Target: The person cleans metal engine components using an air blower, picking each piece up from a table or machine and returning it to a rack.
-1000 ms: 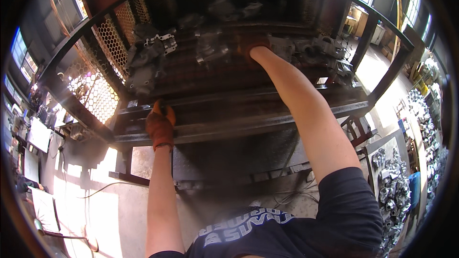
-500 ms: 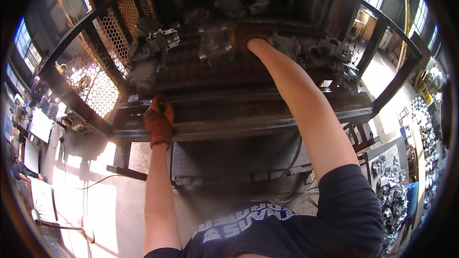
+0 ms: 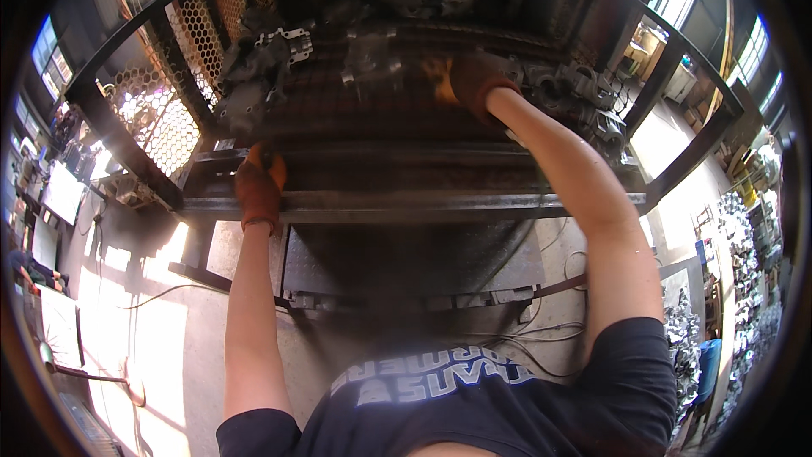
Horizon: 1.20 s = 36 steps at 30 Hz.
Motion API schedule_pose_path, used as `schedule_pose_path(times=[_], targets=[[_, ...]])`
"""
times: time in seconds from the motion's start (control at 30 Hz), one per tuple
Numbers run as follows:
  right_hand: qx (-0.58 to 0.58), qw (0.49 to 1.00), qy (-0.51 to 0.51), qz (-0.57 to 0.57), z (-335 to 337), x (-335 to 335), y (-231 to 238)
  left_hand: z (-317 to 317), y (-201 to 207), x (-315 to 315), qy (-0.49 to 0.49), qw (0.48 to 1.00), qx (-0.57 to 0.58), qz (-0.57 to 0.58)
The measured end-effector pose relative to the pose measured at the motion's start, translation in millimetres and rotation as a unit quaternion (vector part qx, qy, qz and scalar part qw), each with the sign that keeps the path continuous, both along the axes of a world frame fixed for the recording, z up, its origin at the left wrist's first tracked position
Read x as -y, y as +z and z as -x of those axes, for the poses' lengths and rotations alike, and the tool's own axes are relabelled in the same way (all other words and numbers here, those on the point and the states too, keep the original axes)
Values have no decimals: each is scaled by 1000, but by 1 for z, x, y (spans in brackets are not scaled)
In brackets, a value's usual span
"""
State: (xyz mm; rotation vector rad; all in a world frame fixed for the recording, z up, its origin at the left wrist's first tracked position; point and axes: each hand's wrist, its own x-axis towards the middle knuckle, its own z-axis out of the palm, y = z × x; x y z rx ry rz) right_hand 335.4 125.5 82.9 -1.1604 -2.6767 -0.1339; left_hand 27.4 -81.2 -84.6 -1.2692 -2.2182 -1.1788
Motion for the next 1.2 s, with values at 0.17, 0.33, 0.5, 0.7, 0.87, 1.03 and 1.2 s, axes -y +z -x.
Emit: schedule_pose_path(times=[0.17, 0.33, 0.5, 0.7, 0.87, 1.03, 1.2], targets=[[-110, 982, -23, 155, -53, 42, 8, -4, 3, 5, -17, 1000, 1, -8], [-143, 980, -18, 140, -92, 41, -4, -8, 19, -12, -36, 994, -96, 23], [-62, 997, 53, 9, -102, 27, -29, -18, 75, -122, -177, 983, -43, -27], [-72, 996, 18, 51, -96, 48, -26, -10, 102, -272, -187, 976, 11, 112], [-44, 988, -126, 78, -112, 82, -21, -74, 128, -331, -80, 908, -28, 411], [-35, 972, -203, 114, -120, 105, -14, -66, 108, -385, -49, 866, -13, 498], [-165, 945, -230, 161, -145, 125, -36, -19, 61, -422, -77, 898, -23, 432]])
